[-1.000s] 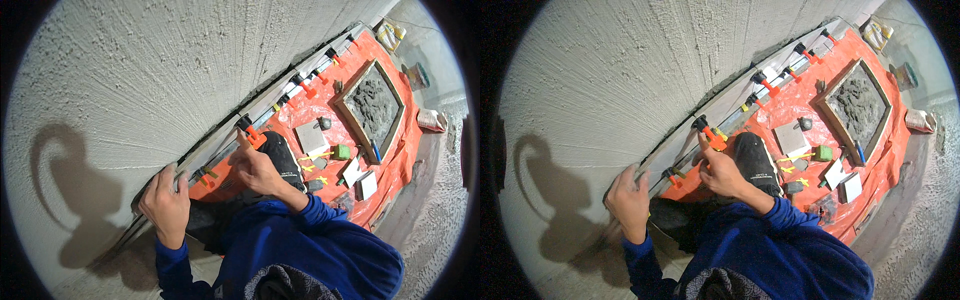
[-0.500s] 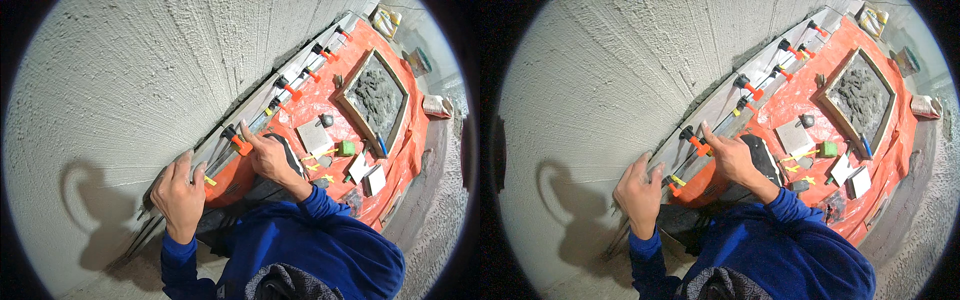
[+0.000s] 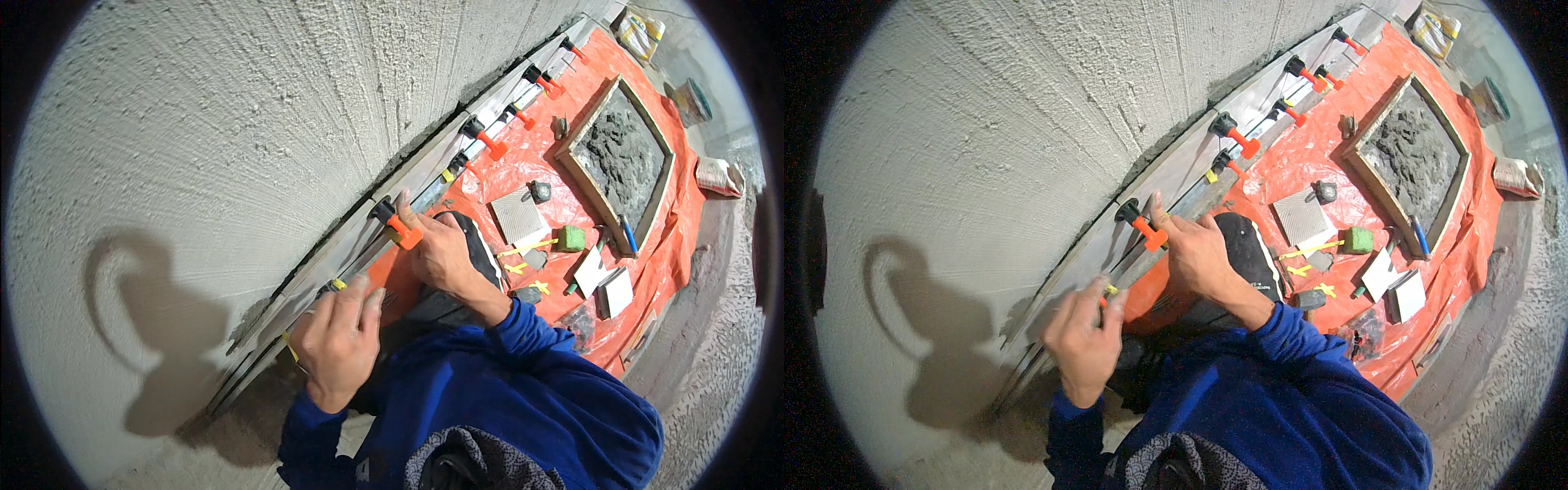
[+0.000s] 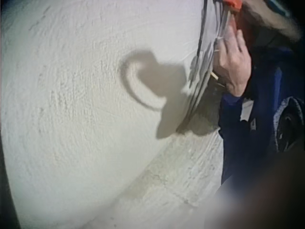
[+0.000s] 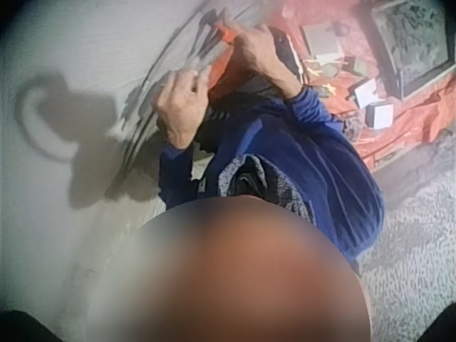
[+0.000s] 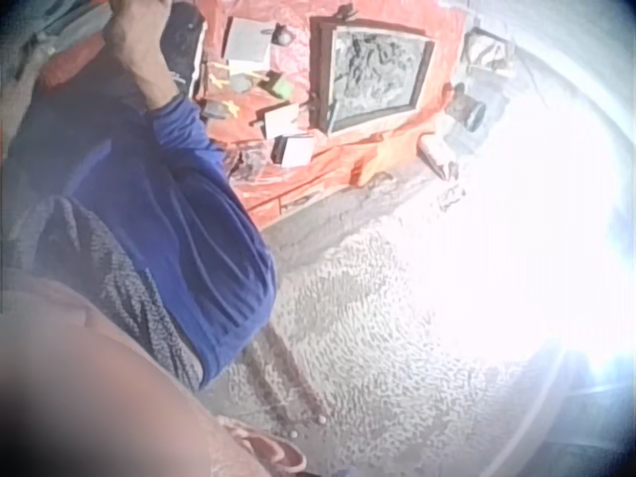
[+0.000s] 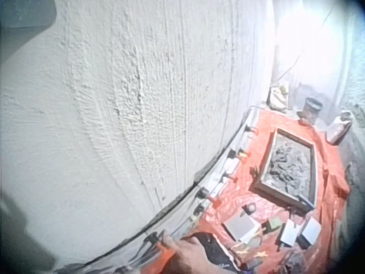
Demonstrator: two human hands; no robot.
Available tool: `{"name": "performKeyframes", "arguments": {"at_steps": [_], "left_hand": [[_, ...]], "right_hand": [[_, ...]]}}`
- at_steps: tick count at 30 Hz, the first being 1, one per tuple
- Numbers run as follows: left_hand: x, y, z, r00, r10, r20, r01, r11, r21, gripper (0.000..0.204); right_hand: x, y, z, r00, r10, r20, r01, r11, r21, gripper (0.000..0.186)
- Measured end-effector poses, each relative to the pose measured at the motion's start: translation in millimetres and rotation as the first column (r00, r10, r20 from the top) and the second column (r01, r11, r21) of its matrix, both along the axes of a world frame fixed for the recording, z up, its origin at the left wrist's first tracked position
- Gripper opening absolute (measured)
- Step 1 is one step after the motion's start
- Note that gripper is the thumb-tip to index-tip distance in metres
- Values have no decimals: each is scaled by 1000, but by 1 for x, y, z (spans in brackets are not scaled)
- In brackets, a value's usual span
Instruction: The person installs wall tiles by placing them against a prepared wall and securing them with tile leveling clips and wedges. They use a rubber mallet to tap the tiles into alignment and repeatedly adjust the leveling system to ensure even spacing.
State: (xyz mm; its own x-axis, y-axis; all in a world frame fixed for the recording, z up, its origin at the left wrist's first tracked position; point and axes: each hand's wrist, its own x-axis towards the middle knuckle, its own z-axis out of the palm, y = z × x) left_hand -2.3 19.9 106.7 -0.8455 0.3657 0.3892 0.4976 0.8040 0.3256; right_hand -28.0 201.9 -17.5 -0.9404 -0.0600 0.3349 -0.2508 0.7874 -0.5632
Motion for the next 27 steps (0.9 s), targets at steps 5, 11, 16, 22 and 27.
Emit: {"name": "performKeyframes", "arguments": {"at_steps": [5, 11, 16, 22, 27], "left_hand": [[34, 11, -18, 989, 51, 141, -66, 993, 99, 24], [75, -1, -33, 952, 100, 291, -192, 932, 308, 17], [94, -62, -25, 932, 360, -46, -343, 914, 218, 12], [96, -147, -6, 734, 639, -231, -642, 763, 71, 16], [90, -169, -1, 841, 507, -190, -528, 845, -81, 43]], "right_hand": [[1, 14, 10, 1000, 7, -14, -6, 998, 66, 82], [7, 26, 10, 998, -50, -27, 44, 981, -189, 70], [26, 57, -13, 988, -152, 10, 139, 875, -464, 30], [83, 108, -53, 890, -317, 327, 437, 798, -416, 19], [126, 121, -93, 768, -385, 512, 574, 769, -282, 20]]}}
